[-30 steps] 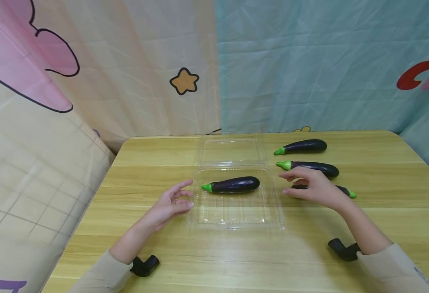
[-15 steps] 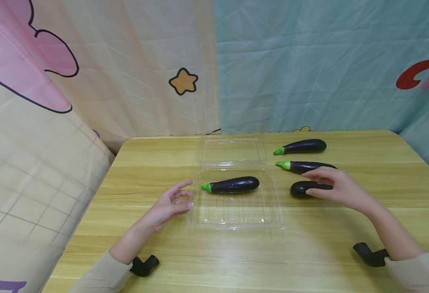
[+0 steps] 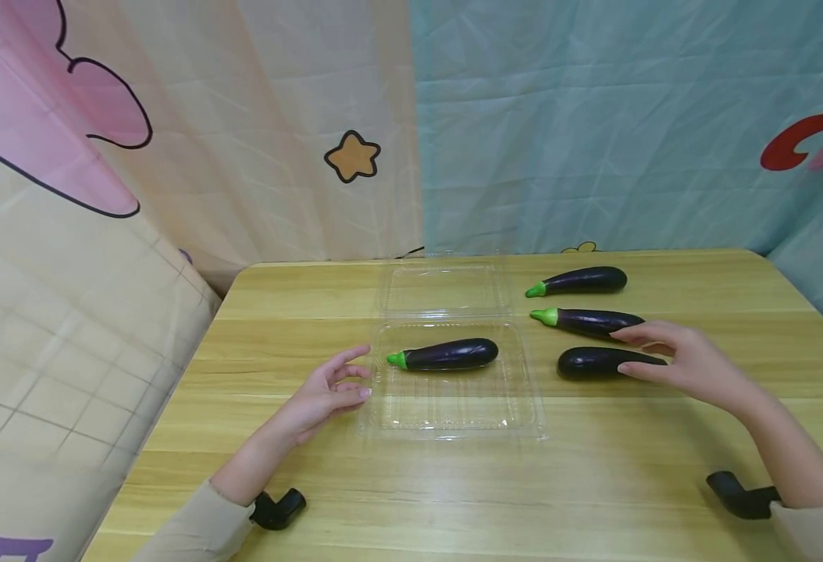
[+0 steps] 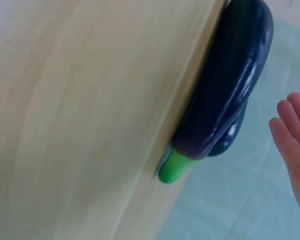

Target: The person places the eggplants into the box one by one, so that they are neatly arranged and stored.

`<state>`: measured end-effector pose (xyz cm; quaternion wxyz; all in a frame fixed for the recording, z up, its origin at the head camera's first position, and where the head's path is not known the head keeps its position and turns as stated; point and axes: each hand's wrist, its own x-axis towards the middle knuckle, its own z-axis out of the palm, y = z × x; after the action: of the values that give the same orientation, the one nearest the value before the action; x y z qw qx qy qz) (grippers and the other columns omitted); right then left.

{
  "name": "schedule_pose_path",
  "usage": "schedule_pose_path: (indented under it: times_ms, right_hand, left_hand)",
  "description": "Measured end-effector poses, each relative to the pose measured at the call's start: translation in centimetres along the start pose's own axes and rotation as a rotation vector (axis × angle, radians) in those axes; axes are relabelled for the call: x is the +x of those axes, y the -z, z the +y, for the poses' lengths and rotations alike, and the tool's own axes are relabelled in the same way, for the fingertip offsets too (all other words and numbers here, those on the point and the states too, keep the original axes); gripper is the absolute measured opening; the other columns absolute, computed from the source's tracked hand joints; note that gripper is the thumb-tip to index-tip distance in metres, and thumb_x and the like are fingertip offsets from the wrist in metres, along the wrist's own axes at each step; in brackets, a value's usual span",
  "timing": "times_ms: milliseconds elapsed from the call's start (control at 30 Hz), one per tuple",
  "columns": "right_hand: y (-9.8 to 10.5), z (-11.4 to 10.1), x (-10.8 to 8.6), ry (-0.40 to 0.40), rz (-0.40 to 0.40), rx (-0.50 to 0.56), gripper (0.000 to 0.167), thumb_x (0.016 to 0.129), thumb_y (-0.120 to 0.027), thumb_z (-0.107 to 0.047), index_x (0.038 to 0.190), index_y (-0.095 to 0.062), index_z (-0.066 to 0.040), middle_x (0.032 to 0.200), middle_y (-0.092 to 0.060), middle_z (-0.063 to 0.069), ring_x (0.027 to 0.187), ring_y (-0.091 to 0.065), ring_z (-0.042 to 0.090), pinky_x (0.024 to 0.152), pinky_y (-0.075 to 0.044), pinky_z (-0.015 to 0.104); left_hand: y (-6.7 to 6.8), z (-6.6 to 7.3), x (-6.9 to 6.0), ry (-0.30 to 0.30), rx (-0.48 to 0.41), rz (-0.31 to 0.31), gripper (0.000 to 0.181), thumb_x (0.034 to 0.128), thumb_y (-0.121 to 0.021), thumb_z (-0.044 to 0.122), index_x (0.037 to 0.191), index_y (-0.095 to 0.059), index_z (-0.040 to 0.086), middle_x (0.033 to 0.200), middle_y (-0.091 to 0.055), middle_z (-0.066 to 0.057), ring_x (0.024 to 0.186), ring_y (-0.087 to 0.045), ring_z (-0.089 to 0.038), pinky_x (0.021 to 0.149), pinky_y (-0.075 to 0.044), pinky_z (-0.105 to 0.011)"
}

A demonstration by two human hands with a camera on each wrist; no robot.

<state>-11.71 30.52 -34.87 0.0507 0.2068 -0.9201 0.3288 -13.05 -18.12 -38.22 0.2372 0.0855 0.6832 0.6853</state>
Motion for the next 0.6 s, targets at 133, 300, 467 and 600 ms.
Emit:
schedule_pose_path:
  times_ms: [133,300,467,600]
  right_hand:
    - [0.2,0.7,-0.3,-0.035,0.006,-0.012,0.039,0.079,-0.074,-0.013,0.115,-0.063,-0.004,0.107,-0.057,-0.014,0.094,-0.051,-0.008,0.078,-0.04,0.004]
    - [0.5,1.3,-0.6,-0.08,0.01,-0.019,0.039,0.08,-0.074,-0.015,0.116,-0.063,-0.004,0.109,-0.06,0.009,0.092,-0.049,-0.011,0.077,-0.039,0.003]
    - [0.7,1.9,-0.9,-0.092,0.016,-0.005,0.039,0.079,-0.074,-0.013,0.115,-0.063,-0.003,0.107,-0.059,-0.007,0.091,-0.048,-0.012,0.077,-0.039,0.003]
    - [0.8,2.4,-1.1,-0.102,0.01,-0.005,0.038,0.079,-0.074,-0.013,0.114,-0.063,-0.002,0.108,-0.06,-0.003,0.091,-0.047,-0.013,0.076,-0.04,0.003]
  left_hand:
    - [0.0,0.0,0.0,-0.006,0.001,-0.004,0.07,0.0874,-0.059,-0.001,0.146,-0.021,0.002,0.116,-0.043,-0.013,0.089,-0.055,-0.012,0.078,-0.05,-0.024]
    - [-0.1,0.0,0.0,-0.003,-0.001,-0.001,0.07,0.0872,-0.059,-0.002,0.146,-0.021,0.003,0.117,-0.043,-0.013,0.089,-0.055,-0.012,0.079,-0.05,-0.024]
    - [0.0,0.0,0.0,0.008,-0.003,0.005,0.07,0.0866,-0.059,-0.002,0.146,-0.023,0.005,0.118,-0.042,-0.013,0.09,-0.055,-0.013,0.08,-0.05,-0.025]
    - [0.0,0.0,0.0,-0.001,-0.004,-0.002,0.071,0.0866,-0.06,-0.001,0.146,-0.022,0.004,0.117,-0.043,-0.012,0.09,-0.055,-0.013,0.08,-0.05,-0.025]
